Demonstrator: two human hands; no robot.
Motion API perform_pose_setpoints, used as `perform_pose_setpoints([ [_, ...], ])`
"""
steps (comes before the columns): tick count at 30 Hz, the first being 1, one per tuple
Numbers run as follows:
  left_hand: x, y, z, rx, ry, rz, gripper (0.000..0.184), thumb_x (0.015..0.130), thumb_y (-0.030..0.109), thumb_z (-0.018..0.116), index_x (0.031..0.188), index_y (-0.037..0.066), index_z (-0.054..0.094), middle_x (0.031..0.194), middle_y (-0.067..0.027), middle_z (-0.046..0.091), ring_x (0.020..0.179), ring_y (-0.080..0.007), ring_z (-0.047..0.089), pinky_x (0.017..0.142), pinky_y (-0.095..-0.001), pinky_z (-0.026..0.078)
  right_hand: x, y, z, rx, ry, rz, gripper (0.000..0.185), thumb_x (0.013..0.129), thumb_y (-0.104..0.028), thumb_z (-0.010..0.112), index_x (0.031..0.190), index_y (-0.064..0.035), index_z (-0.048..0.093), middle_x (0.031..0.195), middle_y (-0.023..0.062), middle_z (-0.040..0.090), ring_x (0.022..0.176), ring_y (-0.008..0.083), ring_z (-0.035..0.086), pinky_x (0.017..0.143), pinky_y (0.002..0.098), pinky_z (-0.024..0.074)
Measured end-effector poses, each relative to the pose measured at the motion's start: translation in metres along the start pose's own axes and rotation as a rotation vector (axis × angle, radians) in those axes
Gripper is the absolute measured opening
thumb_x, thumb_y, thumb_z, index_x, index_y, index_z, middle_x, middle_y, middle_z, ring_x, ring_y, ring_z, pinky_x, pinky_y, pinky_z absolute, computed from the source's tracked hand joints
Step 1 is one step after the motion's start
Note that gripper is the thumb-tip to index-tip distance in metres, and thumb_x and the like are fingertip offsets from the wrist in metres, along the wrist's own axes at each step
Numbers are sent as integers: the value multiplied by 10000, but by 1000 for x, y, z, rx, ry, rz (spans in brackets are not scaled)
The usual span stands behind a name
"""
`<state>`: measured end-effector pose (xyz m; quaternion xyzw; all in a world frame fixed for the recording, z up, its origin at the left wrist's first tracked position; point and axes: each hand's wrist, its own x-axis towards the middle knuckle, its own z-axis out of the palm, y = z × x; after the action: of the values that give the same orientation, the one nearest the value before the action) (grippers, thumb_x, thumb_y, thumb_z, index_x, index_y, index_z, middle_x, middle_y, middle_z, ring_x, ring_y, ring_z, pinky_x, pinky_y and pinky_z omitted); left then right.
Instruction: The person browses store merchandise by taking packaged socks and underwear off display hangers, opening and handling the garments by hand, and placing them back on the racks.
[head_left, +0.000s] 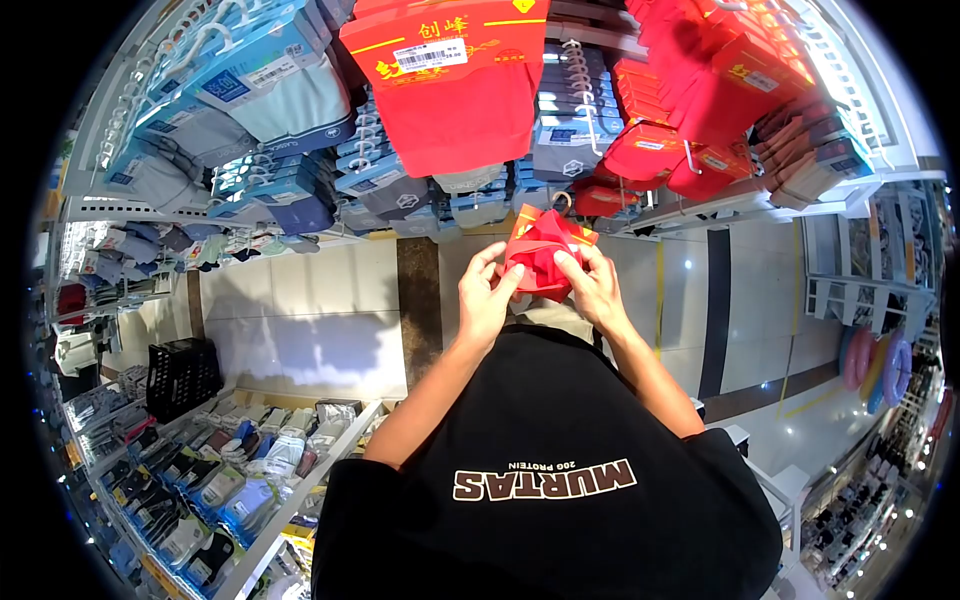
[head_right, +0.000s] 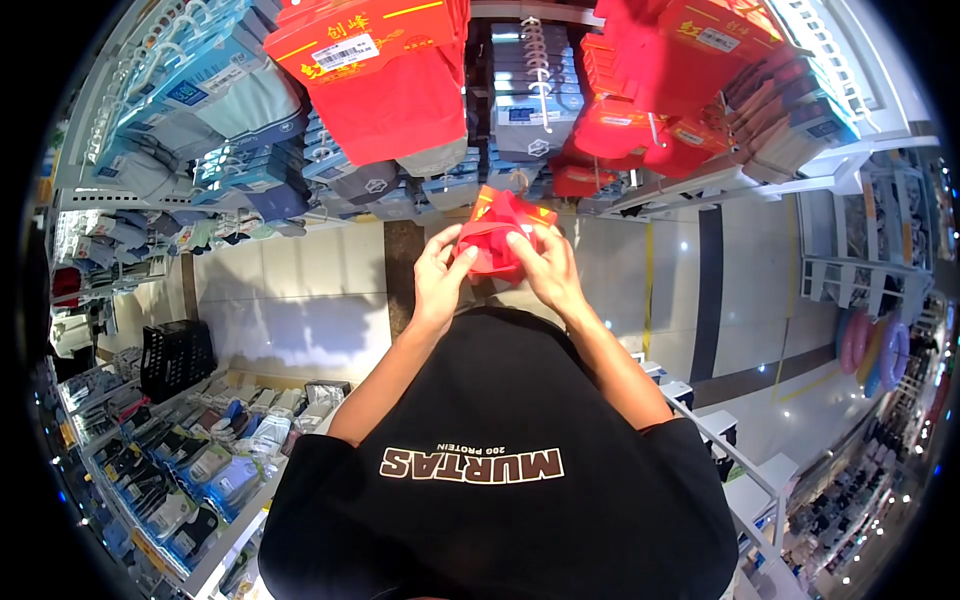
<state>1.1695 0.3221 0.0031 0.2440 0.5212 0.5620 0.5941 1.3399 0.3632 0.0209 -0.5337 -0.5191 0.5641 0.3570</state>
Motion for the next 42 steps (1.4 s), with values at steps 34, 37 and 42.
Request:
perform_pose_setpoints([
  [34, 12, -12, -12, 17, -182, -305, 164, 978, 197, 555, 1008, 36, 575, 888, -77, 629, 726, -128, 611, 653, -242, 483, 12, 6, -79, 105, 302, -283, 287, 931, -63, 596, 1209, 4, 612, 1178, 84, 621, 1089, 156, 570, 972, 293, 442],
  [37, 8, -14, -15, 47, -190, -351, 167, 976, 196, 555, 1008, 33, 578, 894, -79, 632, 727, -128, 609, 658, -242, 485, 11, -19, -105, 116, 405, -387, 647, 886, 31, 547, 1475, -70, 300, 1221, 128, 586, 1136, 195, 567, 988, 323, 456],
  [42, 8, -20, -18, 114, -228, -362, 157, 980, 198, 545, 1008, 46, 577, 899, -79, 632, 749, -144, 620, 682, -262, 499, 17, -25, -160, 125, 464, -382, 555, 836, 20, 581, 1359, -19, 403, 1173, 131, 596, 1080, 203, 592, 970, 334, 471],
])
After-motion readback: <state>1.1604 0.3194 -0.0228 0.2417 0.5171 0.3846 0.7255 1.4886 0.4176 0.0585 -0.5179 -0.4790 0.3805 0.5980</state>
